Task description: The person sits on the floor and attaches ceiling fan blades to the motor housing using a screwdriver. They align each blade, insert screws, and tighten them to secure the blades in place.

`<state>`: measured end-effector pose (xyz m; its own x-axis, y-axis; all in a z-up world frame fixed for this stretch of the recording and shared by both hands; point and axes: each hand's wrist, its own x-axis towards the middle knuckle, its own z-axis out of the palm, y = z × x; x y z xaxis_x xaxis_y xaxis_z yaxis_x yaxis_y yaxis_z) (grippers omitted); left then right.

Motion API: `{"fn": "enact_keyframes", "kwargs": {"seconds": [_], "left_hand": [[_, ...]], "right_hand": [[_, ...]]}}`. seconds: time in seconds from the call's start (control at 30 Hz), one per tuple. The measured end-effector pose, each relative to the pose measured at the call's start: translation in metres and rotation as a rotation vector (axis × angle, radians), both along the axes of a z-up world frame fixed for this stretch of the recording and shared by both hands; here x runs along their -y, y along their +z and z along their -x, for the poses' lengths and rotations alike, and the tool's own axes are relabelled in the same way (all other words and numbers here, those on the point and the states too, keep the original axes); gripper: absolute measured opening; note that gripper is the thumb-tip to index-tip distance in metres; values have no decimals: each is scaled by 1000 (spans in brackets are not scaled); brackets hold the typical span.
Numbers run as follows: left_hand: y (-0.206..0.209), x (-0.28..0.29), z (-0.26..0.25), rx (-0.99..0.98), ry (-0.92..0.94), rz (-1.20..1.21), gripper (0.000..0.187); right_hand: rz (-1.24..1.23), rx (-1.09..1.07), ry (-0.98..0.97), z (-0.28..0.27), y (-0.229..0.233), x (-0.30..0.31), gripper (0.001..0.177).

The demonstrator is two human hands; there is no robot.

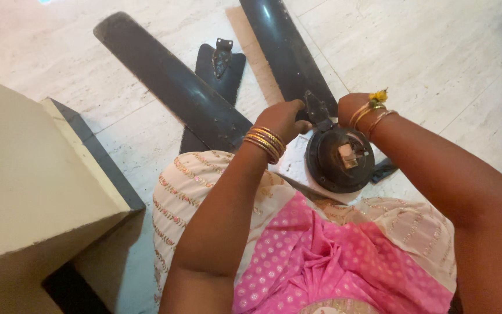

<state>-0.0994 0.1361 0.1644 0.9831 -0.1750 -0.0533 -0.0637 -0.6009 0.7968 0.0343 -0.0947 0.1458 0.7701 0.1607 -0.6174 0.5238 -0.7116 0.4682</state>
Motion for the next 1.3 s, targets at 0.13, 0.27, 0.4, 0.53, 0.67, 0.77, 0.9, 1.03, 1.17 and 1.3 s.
{"fn": "enact_keyframes", "kwargs": {"seconds": [0.13, 0.27, 0.4, 0.53, 0.67, 0.77, 0.9, 1.03, 1.17, 1.3], "left_hand": [[4, -4, 2, -68, 17, -4, 52], [0, -3, 6, 7, 6, 6, 51], [-1, 0, 1, 19, -17, 11, 49], [-4, 2, -3, 44, -16, 10, 48], [0, -3, -2, -50, 8, -7, 52], [-1, -5, 2, -45, 19, 0, 54], [-1, -3, 4, -12, -3, 9, 49], [2, 3, 2, 20, -15, 7, 52], [-2, 1, 3, 2, -18, -5, 49], [-2, -1, -3, -25, -17, -26, 51]], "right_hand": [[40, -24, -55, -13, 6, -2, 35], [104, 2, 409, 16, -14, 3, 16], [47, -52, 524, 27, -21, 11, 17], [-20, 10, 539, 9, -50, 9, 13], [30, -35, 33, -42, -38, 3, 31], [81, -175, -483, -54, -18, 4, 42], [-34, 47, 77, -7, -17, 18, 34], [46, -7, 444, 24, -32, 18, 19], [102, -64, 573, 23, -44, 14, 23], [33, -15, 147, -11, -49, 14, 23]]}}
